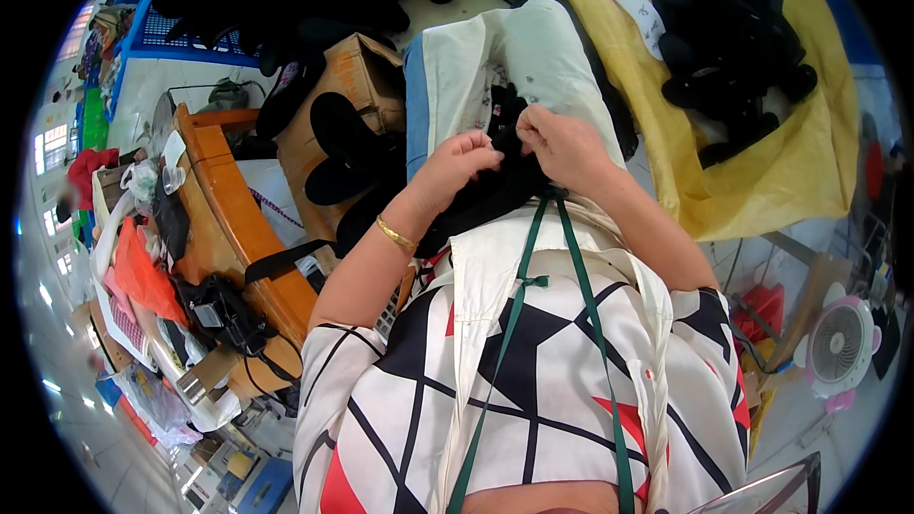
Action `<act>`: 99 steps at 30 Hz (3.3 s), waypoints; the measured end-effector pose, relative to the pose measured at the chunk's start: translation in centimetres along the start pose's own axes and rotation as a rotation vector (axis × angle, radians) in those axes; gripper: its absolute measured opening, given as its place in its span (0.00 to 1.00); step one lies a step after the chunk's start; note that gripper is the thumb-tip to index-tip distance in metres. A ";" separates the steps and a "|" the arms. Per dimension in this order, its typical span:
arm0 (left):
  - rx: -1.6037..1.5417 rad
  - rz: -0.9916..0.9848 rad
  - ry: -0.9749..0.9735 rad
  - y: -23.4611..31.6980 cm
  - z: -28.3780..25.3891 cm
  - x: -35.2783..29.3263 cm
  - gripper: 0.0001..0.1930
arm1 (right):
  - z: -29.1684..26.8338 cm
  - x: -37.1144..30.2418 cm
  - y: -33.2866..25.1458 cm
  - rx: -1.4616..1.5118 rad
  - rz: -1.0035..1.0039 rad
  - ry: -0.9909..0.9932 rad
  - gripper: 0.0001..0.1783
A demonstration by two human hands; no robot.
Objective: The person sits on the floor and sews a black slip-on shoe using a needle and thread. They repeatedly insert the needle into the shoe's upper and pull the thread through to secure the material. The person handles the shoe with both hands, adjusting its position on their lap as they work.
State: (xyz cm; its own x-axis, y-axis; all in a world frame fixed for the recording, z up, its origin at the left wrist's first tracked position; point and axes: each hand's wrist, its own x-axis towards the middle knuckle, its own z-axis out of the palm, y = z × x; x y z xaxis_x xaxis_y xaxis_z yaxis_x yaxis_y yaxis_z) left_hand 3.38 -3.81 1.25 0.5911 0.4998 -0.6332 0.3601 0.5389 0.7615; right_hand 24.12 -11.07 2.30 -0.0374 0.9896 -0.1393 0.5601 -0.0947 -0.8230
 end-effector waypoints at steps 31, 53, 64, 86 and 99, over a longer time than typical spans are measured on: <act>0.503 0.606 -0.069 3.6 4.1 -4.0 0.11 | -4.3 -3.0 -5.7 0.379 -0.210 0.165 0.02; 0.570 0.900 0.027 0.4 5.1 -6.1 0.03 | -5.2 -8.9 1.4 -0.074 0.228 -0.107 0.11; 0.501 0.901 0.075 0.1 5.0 -6.1 0.05 | -3.9 -8.7 2.1 0.829 0.259 -0.157 0.07; 0.391 0.928 0.106 -0.2 4.6 -5.7 0.05 | -1.0 -3.1 -2.5 -0.465 -0.234 0.165 0.11; 0.308 0.811 0.117 -0.5 4.4 -6.0 0.05 | -0.5 -3.1 -2.2 -0.440 -0.211 0.158 0.11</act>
State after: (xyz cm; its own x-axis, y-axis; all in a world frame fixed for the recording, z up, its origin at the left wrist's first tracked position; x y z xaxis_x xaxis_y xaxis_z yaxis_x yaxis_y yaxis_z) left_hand 2.76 -10.06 5.26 0.6775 0.7252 0.1228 0.0495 -0.2116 0.9761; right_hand 23.47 -13.90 4.82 -0.0809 0.9897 0.1177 0.8503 0.1301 -0.5099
